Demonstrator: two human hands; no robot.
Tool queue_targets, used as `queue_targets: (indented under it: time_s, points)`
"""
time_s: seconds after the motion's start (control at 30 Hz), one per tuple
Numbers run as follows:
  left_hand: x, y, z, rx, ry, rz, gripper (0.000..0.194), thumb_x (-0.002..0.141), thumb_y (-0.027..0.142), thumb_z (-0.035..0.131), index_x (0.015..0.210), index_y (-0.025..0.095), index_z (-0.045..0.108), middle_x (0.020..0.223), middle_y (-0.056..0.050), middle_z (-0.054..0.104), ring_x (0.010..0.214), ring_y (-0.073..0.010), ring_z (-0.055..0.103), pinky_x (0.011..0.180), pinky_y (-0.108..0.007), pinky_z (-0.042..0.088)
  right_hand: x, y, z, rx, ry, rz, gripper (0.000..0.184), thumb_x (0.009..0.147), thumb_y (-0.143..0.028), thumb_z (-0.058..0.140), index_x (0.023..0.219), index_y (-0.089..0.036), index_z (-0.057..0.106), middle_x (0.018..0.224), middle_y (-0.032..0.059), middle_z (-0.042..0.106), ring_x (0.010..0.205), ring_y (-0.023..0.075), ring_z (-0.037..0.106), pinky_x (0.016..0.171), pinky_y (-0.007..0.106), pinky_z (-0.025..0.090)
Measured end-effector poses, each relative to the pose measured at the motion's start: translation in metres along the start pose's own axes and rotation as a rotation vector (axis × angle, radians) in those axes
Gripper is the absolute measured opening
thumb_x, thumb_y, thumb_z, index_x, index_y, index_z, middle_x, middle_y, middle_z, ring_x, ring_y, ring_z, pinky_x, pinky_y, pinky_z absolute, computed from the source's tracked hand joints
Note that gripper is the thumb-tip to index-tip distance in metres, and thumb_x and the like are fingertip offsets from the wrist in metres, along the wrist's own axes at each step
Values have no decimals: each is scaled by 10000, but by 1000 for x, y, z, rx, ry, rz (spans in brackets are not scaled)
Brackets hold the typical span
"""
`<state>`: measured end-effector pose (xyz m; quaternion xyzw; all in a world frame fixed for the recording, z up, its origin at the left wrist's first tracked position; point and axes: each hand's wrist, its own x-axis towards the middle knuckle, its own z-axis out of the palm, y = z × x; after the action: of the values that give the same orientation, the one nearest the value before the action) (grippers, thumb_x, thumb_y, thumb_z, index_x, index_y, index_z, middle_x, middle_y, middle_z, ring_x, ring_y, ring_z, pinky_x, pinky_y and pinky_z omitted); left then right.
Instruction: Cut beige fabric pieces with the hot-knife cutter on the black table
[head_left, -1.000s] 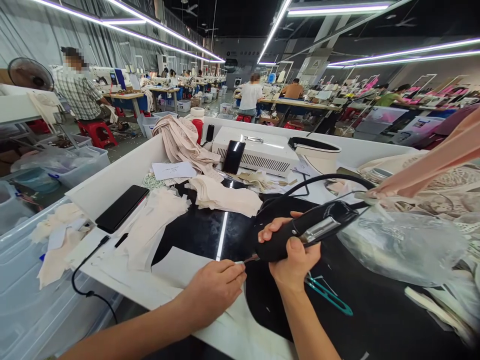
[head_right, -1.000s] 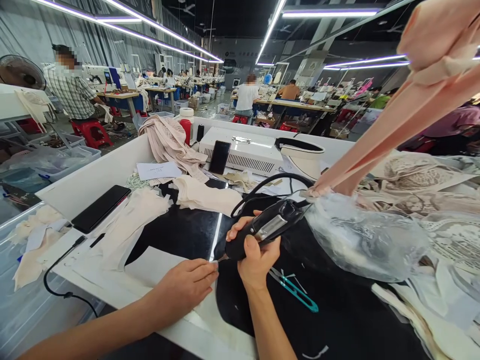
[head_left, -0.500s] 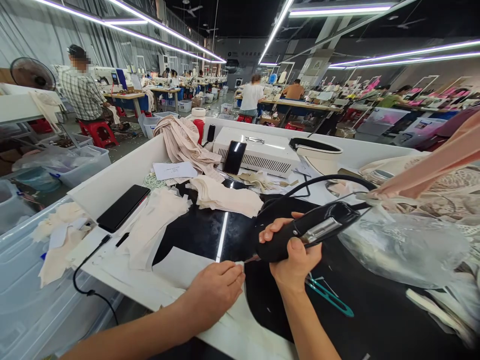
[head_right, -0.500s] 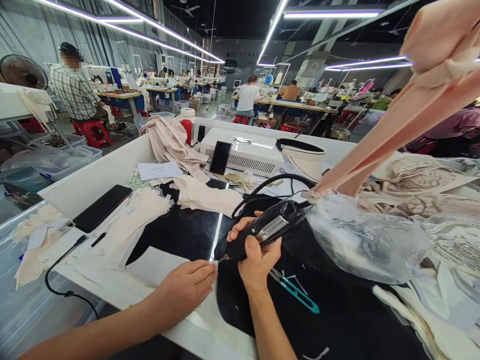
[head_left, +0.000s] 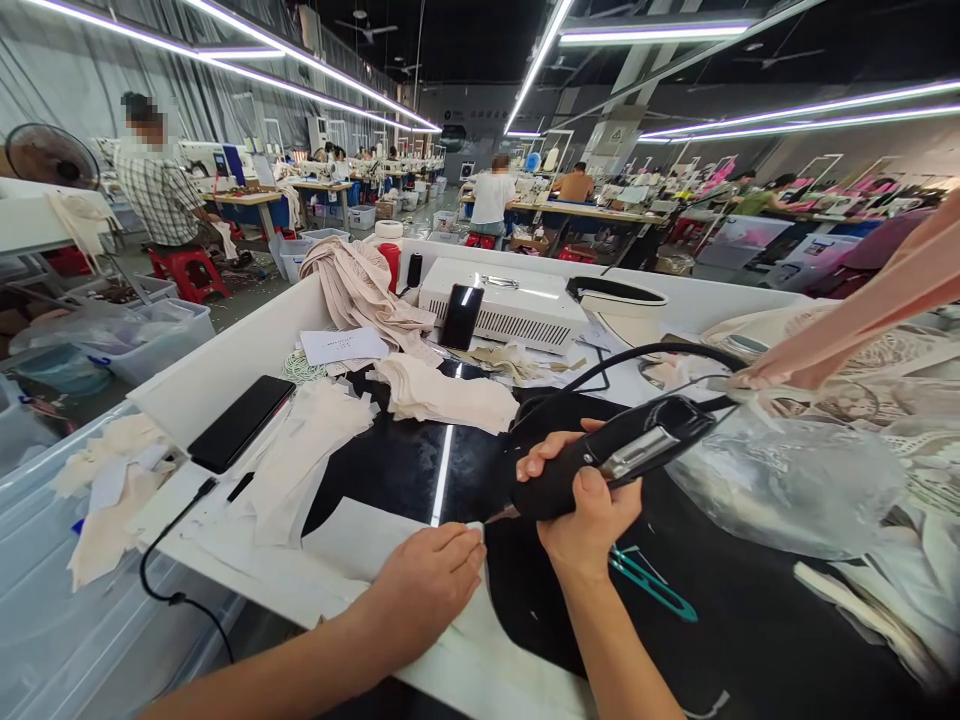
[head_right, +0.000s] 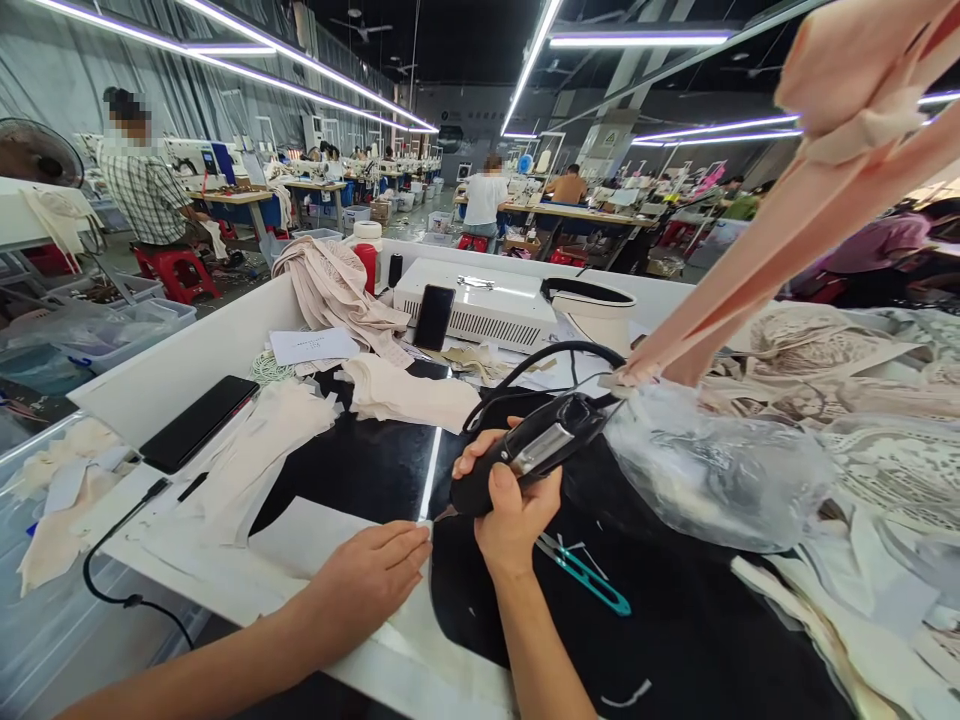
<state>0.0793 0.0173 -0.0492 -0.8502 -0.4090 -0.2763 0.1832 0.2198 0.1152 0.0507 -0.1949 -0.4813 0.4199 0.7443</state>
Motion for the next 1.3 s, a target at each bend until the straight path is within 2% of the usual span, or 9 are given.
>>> queue_targets:
  time_s: [0.3,0.43,0.73,0.93,1.13,1.3]
  points:
    - [2,1,0,26,77,10,276,1125,133,460,1188,80,724,1172,-101,797,1122,-163,752,1012,-267,603,-6,4,1,-26,15,19,412,806,-449,862,1129,-281,667,765,-38,669,547,129,579,483,266,516]
    - [3,1,-3,57,36,18,254,1086,71,488,1163,87,730,1173,-109,795,1118,-163,753,1018,-264,598,-8,6,2,-34,18,33,435,801,-459,859,1143,-286,653,769,-40,655,552,133,573,482,272,509]
    - [1,1,-1,46,44,16,277,1110,105,465,1228,52,710,1179,-119,787,1126,-175,743,1022,-273,583,-9,4,3,-55,16,34,392,824,-417,847,1134,-280,650,772,-36,672,557,135,584,496,278,524]
    - [-2,1,5,33,22,-1,319,1130,118,421,1268,77,706,1191,-112,790,1139,-168,739,995,-278,602,-11,5,6,-51,31,23,409,821,-434,842,1139,-285,633,770,-46,657,546,125,570,493,268,512]
    - [-2,1,5,23,32,0,263,1111,123,483,1237,73,708,1190,-108,790,1142,-162,737,1019,-269,596,-12,7,7,-61,13,44,398,832,-400,839,1149,-285,627,784,-41,661,567,133,588,509,278,527]
    - [-3,0,6,16,-46,10,235,1098,141,551,1279,75,686,1221,-124,779,1178,-164,728,1044,-263,575,-12,6,8,-48,21,35,410,827,-431,838,1146,-291,622,777,-45,657,556,128,576,498,268,518]
